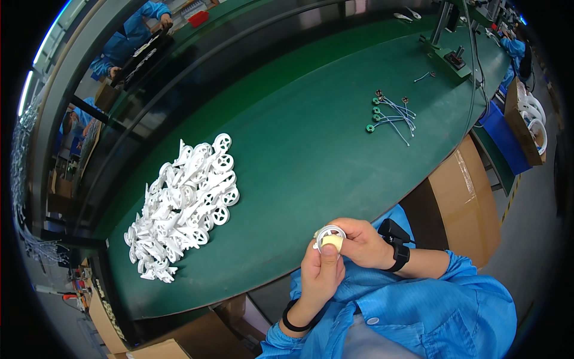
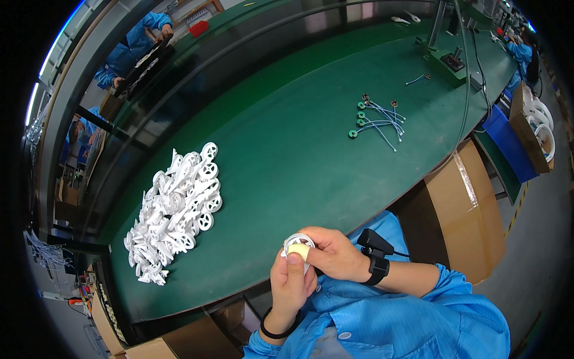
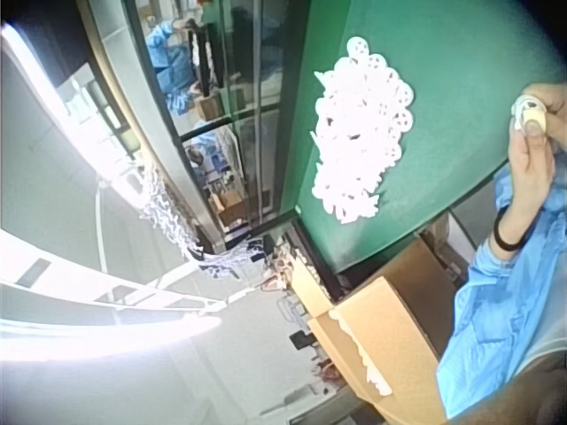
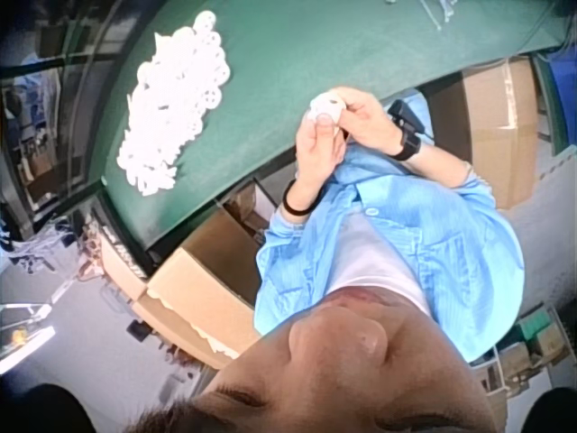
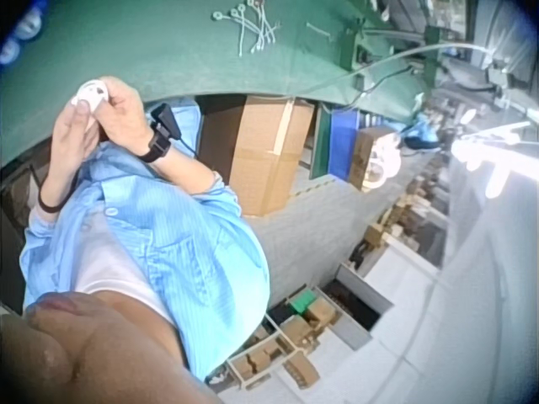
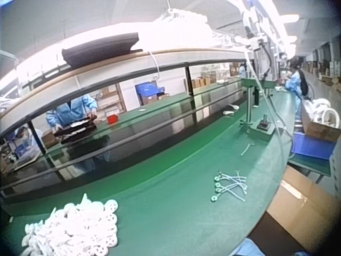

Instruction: Assembling plastic parts with wires and organizing them into bundles on an assembly line.

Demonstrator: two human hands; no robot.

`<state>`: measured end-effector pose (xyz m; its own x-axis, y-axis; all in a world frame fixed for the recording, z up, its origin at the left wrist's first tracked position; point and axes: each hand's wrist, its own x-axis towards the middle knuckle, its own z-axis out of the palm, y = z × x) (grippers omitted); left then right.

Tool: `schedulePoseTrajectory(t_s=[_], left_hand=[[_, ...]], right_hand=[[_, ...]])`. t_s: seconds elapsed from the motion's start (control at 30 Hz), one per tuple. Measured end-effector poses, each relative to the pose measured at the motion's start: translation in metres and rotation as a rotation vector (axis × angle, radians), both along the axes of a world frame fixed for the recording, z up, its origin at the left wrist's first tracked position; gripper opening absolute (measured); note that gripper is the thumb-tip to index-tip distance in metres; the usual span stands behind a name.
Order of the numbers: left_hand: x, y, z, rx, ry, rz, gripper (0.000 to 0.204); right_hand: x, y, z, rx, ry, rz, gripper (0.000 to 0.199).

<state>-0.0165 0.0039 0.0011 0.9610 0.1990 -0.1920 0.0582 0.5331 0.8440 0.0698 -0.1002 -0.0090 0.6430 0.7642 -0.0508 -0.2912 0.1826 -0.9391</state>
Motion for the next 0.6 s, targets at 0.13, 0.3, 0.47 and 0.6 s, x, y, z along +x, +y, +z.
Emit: schedulePoseTrajectory(t_s=[0.13,0.3,0.47,0.6], left_hand=[[-0.001,0.003,0.002,0.106,0.029,-0.03,0.038],[0.006,0.01,0.008,0.064,0.156,-0.085,0.043],[0.003,0.021,0.005,-0.133,0.156,-0.103,0.053],[0.002,0.019,0.003,-0.033,0.172,0.003,0.052]], right_hand=[[-0.001,0.003,0.002,0.013,0.011,-0.018,0.017],[0.007,0.002,-0.007,0.01,0.086,0.037,0.022],[0.02,-0.009,0.002,-0.037,0.121,0.02,0.025],[0.021,-0.014,0.026,-0.241,-0.757,-0.217,0.03]])
